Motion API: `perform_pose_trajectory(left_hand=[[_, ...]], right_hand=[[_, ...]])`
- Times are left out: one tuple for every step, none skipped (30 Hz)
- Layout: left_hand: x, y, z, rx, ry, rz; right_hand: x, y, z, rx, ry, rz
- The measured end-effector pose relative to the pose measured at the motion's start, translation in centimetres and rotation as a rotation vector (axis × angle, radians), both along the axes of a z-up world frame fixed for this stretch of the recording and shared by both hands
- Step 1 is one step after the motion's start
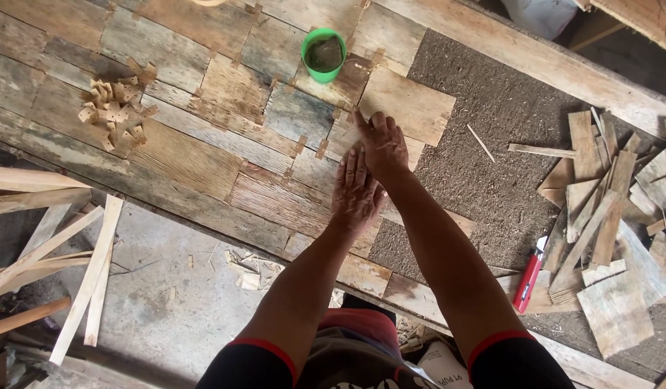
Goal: Trimming and arranging thin wooden veneer tiles on a workbench using a utility knife.
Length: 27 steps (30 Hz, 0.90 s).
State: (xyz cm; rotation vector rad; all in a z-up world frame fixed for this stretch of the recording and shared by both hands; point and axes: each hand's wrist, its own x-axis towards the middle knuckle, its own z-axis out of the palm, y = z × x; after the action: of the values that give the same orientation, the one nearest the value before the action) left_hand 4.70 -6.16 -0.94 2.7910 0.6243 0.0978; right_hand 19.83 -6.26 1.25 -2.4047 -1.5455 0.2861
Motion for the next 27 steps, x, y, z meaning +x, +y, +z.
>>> perform_pose_trajectory(left_hand=[[0.0,0.0,0.3,0.001,0.003,0.000],[0.0,-0.1,0.6,0.006,0.037,-0.011],[0.0,0.0,0.9,0.012,0.070,-0.021],[0.0,0.3,1.1,0.012,0.073,-0.022],[0.0,0.3,1.3,-0.022,0.071,-0.020],[0.1,0.2,1.6,-0.057,0.069,-0.018],[0.3,0.2,1.4,-0.048,0.060,-0.022],[0.5,0.1,1.3,-0.064,0.073,-0.012],[0.2,-0.2,1.3,-0.087,0.097,0.003],[0.5,0.5,1.7,-0.084,0.099,0.004],[0.4,0.5,2.1,-0.068,0.124,-0.011],[0.4,0.4,2.4,-0.052,0.149,-0.027],[0.4,0.3,2.0,-0.048,0.144,-0.024],[0.4,0.2,1.6,-0.015,0.139,-0.020],[0.0,-0.1,1.3,0.012,0.141,-0.017],[0.3,0.3,2.3,0.011,0.144,-0.016],[0.4,0.5,3.2,-0.054,0.201,-0.025],[0.6,0.5,4.2,-0.119,0.258,-0.034],[0.5,0.5,3.3,-0.110,0.246,-0.034],[0.4,0.5,2.5,-0.076,0.141,-0.023],[-0.2,0.1,1.7,-0.050,0.045,-0.010],[-0.1,0.1,1.9,-0.049,0.043,-0.009],[0.0,0.1,2.0,-0.029,0.080,-0.016],[0.1,0.2,2.1,-0.010,0.116,-0.023],[0.1,0.2,2.0,-0.010,0.120,-0.023],[0.1,0.2,1.9,-0.025,0.107,-0.020],[0.1,0.2,1.8,-0.040,0.095,-0.017]], right_hand=[[0.1,0.4,-0.4,0.001,0.003,0.000],[0.2,0.8,-0.8,-0.087,-0.022,0.001],[0.4,1.3,-1.1,-0.175,-0.048,0.002],[0.3,1.5,-1.6,-0.174,-0.046,0.002],[0.3,1.3,-2.1,-0.196,-0.063,0.012],[0.3,1.0,-2.5,-0.218,-0.080,0.022],[0.4,1.5,-1.7,-0.209,-0.089,0.016],[0.6,1.9,-1.0,-0.218,-0.131,0.030],[0.2,2.2,-0.3,-0.233,-0.164,0.050],[0.2,2.7,0.4,-0.229,-0.163,0.051],[-0.2,2.3,1.0,-0.261,-0.120,0.052],[-0.6,1.9,1.6,-0.293,-0.077,0.053],[-0.3,2.4,1.5,-0.289,-0.083,0.054],[0.1,2.8,1.4,-0.300,-0.116,0.075],[0.1,3.1,1.2,-0.316,-0.142,0.097],[-0.1,3.4,1.9,-0.317,-0.139,0.099],[-0.3,3.4,2.6,-0.370,-0.067,0.077],[-0.6,3.4,3.3,-0.422,0.005,0.054],[-0.3,3.6,3.2,-0.414,-0.007,0.051],[0.0,3.8,3.1,-0.425,-0.016,0.051],[-0.2,3.6,2.8,-0.442,-0.016,0.053],[0.0,3.5,3.0,-0.441,-0.018,0.053],[0.0,3.5,3.1,-0.443,0.017,0.028],[0.1,3.5,3.1,-0.444,0.052,0.003],[0.0,3.5,2.9,-0.444,0.056,0.004],[-0.1,3.4,2.7,-0.454,-0.010,0.061],[-0.2,3.3,2.4,-0.464,-0.075,0.118]])
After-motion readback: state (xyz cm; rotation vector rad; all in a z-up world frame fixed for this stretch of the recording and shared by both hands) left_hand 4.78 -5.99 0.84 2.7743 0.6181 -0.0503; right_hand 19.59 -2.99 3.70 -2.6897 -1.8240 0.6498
